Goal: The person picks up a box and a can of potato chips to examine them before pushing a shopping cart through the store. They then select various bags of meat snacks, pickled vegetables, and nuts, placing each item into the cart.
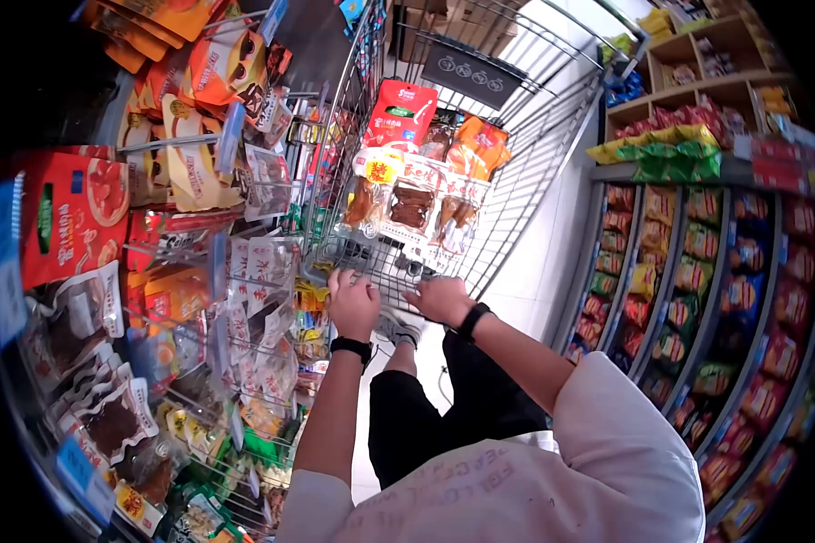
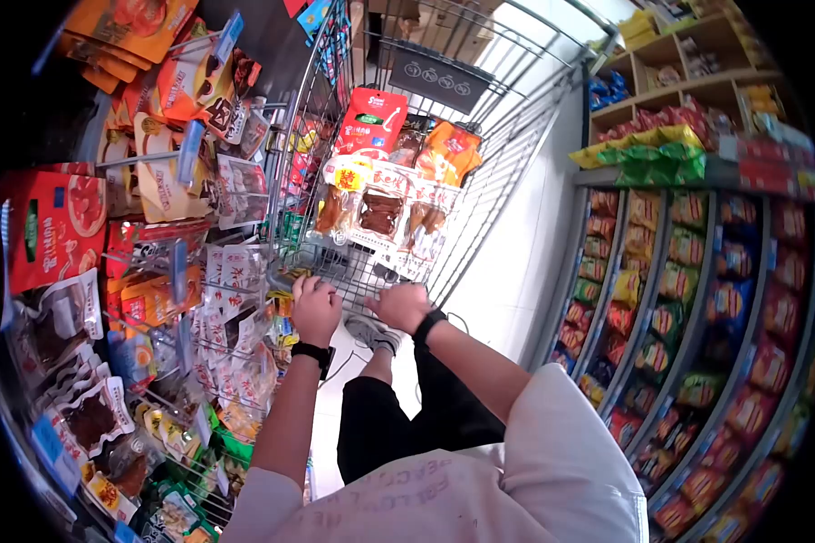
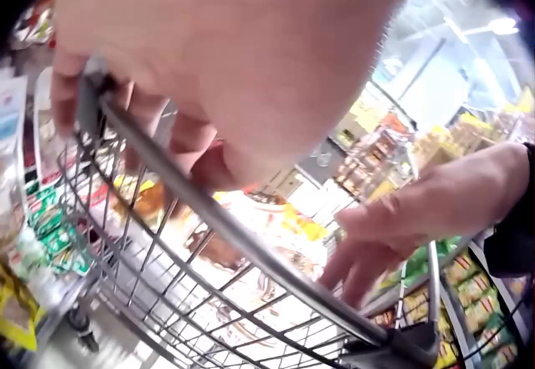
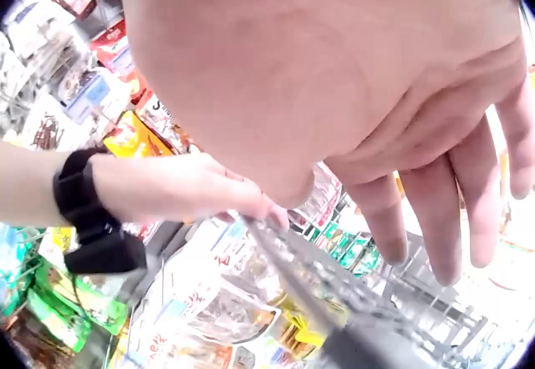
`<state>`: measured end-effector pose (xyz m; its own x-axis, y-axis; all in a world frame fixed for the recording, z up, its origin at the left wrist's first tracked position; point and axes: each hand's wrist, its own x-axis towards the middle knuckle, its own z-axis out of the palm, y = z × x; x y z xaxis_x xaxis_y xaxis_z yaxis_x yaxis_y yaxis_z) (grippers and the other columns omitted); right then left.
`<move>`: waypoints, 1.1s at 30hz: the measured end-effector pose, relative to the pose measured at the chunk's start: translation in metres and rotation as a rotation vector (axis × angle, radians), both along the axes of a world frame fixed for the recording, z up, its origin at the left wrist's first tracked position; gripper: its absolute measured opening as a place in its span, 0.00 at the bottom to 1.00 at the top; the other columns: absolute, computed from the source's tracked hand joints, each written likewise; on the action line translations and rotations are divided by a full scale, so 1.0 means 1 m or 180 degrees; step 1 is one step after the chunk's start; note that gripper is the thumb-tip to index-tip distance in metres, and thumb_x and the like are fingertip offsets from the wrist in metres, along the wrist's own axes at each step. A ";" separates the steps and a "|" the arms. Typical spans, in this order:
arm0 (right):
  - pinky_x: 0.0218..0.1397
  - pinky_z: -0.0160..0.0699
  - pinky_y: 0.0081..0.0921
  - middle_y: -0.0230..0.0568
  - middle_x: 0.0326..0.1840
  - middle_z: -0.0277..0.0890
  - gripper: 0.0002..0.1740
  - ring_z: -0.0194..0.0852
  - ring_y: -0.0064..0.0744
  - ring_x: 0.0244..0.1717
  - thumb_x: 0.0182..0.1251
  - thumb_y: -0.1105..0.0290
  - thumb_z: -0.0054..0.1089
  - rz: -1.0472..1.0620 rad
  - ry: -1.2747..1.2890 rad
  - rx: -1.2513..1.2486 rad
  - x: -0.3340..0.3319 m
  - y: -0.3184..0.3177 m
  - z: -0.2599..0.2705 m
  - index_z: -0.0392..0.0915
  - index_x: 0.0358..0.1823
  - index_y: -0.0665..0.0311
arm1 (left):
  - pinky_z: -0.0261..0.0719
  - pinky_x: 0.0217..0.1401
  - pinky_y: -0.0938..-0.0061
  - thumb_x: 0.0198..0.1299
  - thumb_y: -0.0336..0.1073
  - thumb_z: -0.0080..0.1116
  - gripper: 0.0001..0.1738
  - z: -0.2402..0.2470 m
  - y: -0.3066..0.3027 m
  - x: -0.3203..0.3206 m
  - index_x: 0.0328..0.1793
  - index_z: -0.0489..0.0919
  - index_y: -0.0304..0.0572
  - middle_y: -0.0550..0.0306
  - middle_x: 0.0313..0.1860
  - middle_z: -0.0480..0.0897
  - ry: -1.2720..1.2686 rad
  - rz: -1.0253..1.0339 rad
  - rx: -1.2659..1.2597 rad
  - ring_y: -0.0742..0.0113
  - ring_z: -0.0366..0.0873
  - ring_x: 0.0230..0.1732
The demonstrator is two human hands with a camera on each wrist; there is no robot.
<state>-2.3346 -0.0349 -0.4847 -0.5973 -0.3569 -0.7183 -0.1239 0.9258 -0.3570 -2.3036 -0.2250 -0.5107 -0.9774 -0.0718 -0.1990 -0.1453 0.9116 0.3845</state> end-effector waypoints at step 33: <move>0.52 0.75 0.40 0.36 0.51 0.81 0.24 0.79 0.36 0.52 0.68 0.53 0.53 -0.1294 -0.1771 -0.1764 0.214 0.117 -0.021 0.72 0.62 0.54 | 0.78 0.51 0.61 0.57 0.48 0.58 0.19 0.260 -0.123 0.478 0.48 0.83 0.44 0.44 0.43 0.84 0.0933 0.3383 0.0615 0.48 0.82 0.46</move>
<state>-2.1210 0.0821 -0.5061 -0.3691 -0.5761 -0.7293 0.5025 0.5364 -0.6781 -1.8254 -0.3478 -0.2510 -0.4485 -0.8911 -0.0693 -0.6953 0.2992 0.6535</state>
